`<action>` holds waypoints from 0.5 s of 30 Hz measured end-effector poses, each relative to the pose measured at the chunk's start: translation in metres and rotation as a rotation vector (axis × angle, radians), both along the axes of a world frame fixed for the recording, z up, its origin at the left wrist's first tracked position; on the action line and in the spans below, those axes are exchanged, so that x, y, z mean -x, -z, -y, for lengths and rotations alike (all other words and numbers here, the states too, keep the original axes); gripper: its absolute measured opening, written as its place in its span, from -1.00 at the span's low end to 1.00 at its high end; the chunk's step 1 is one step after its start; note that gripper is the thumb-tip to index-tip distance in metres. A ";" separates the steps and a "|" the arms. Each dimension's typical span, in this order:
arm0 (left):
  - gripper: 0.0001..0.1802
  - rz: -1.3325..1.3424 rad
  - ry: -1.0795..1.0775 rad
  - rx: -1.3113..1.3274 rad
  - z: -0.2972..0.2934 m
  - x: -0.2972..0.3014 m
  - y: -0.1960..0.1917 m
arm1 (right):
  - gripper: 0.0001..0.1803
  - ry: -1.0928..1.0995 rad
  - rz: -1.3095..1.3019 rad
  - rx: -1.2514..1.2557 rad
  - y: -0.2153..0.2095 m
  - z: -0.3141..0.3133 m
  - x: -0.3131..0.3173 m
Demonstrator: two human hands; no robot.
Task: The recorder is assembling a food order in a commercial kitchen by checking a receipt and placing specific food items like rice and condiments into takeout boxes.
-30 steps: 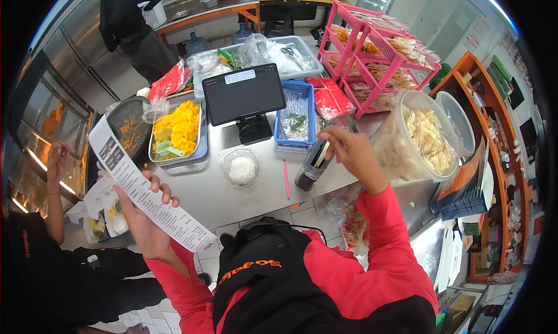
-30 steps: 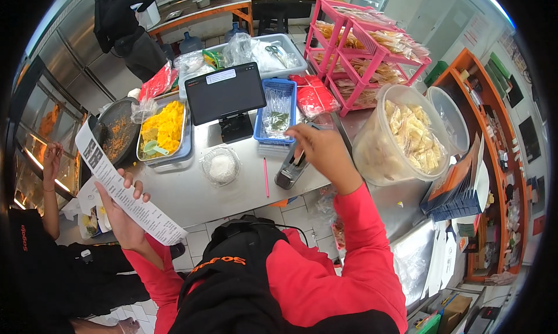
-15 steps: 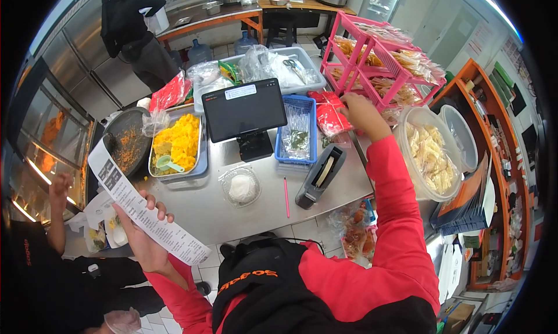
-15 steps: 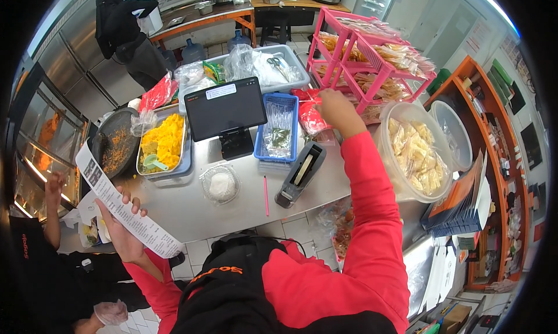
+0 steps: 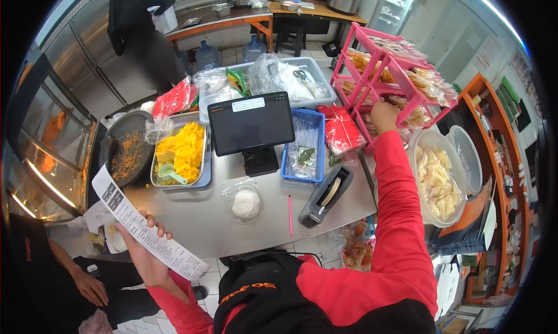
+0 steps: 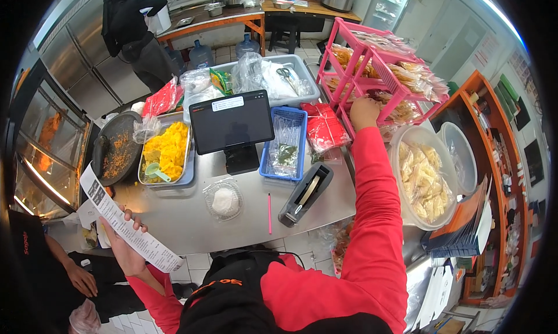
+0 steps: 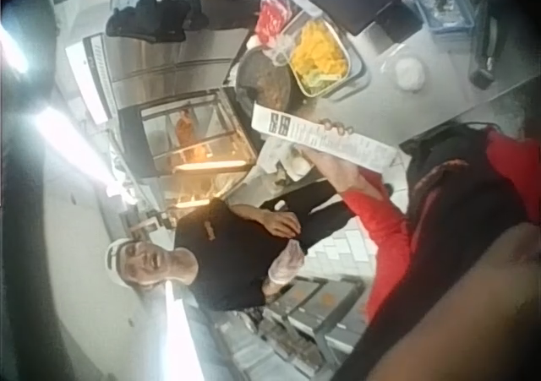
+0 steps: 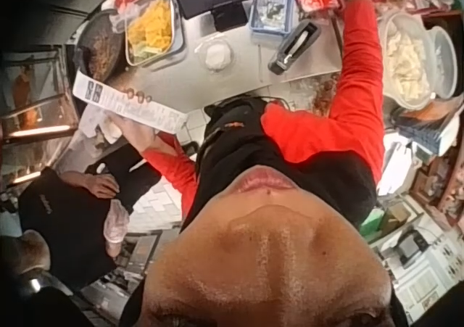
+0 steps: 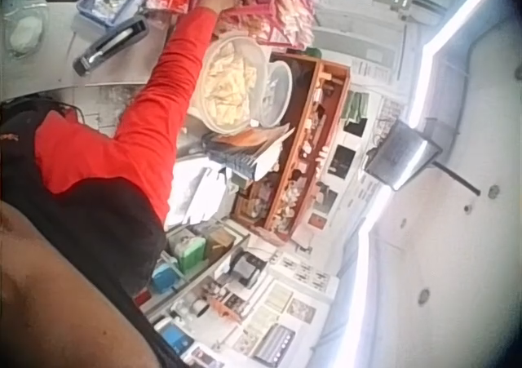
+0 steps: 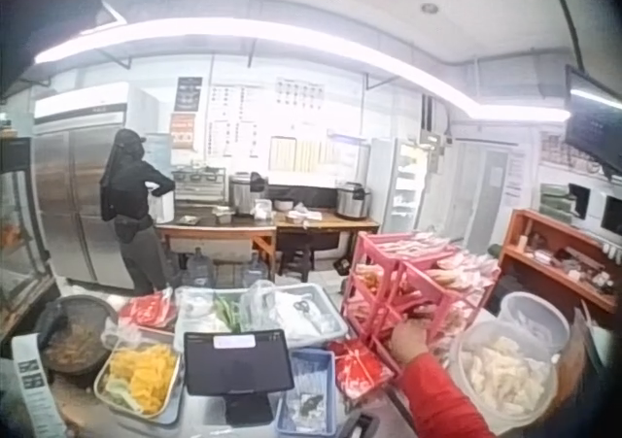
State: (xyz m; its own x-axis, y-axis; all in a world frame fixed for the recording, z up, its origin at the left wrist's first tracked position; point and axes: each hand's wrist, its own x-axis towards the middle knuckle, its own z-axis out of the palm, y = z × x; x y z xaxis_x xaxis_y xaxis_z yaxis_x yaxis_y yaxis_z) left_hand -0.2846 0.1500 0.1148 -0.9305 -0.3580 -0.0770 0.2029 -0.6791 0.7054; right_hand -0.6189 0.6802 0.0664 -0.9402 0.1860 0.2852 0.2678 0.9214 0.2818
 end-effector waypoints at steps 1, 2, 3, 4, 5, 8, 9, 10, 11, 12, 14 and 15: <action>-0.41 0.009 -0.003 -0.003 0.000 0.002 0.001 | -0.70 -0.001 -0.046 -0.059 -0.003 0.004 0.000; -0.41 0.007 -0.007 -0.003 -0.001 0.003 0.001 | -0.70 -0.006 -0.048 -0.058 -0.007 0.008 0.003; -0.41 0.025 -0.009 -0.007 -0.001 0.004 0.000 | -0.75 -0.152 -0.119 -0.016 -0.014 0.011 0.006; -0.41 0.043 -0.013 -0.010 -0.002 0.004 -0.001 | -0.79 -0.301 -0.191 0.028 -0.025 0.018 0.008; -0.41 0.039 -0.020 -0.008 -0.004 0.006 0.000 | -0.79 -0.307 -0.195 0.031 -0.037 0.025 0.013; -0.43 0.018 0.008 0.048 -0.008 0.008 -0.002 | -0.82 -0.474 -0.388 0.270 -0.083 0.042 0.046; -0.43 0.040 0.001 0.057 -0.010 0.008 -0.004 | -0.84 -0.486 -0.425 0.305 -0.097 0.042 0.062; -0.43 0.062 -0.007 0.066 -0.011 0.008 -0.006 | -0.84 -0.512 -0.471 0.253 -0.108 0.038 0.081; -0.43 0.058 -0.017 0.072 -0.012 0.008 -0.006 | -0.84 -0.535 -0.517 0.197 -0.118 0.027 0.100; -0.40 0.105 -0.052 0.069 -0.012 0.009 -0.005 | -0.84 -0.530 -0.545 0.201 -0.123 0.016 0.118; -0.38 0.144 -0.095 0.068 -0.013 0.011 -0.003 | -0.83 -0.531 -0.580 0.211 -0.127 -0.018 0.151; -0.37 0.162 -0.103 0.068 -0.013 0.012 -0.003 | -0.80 -0.466 -0.518 0.203 -0.125 -0.041 0.168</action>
State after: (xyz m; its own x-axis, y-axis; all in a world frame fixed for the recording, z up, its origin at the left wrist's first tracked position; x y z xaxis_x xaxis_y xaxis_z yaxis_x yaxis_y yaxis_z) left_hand -0.2966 0.1633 0.1179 -0.8662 -0.4600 -0.1950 0.1489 -0.6102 0.7781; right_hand -0.7866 0.7214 0.1914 -0.6881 -0.1050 0.7179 -0.1130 0.9929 0.0370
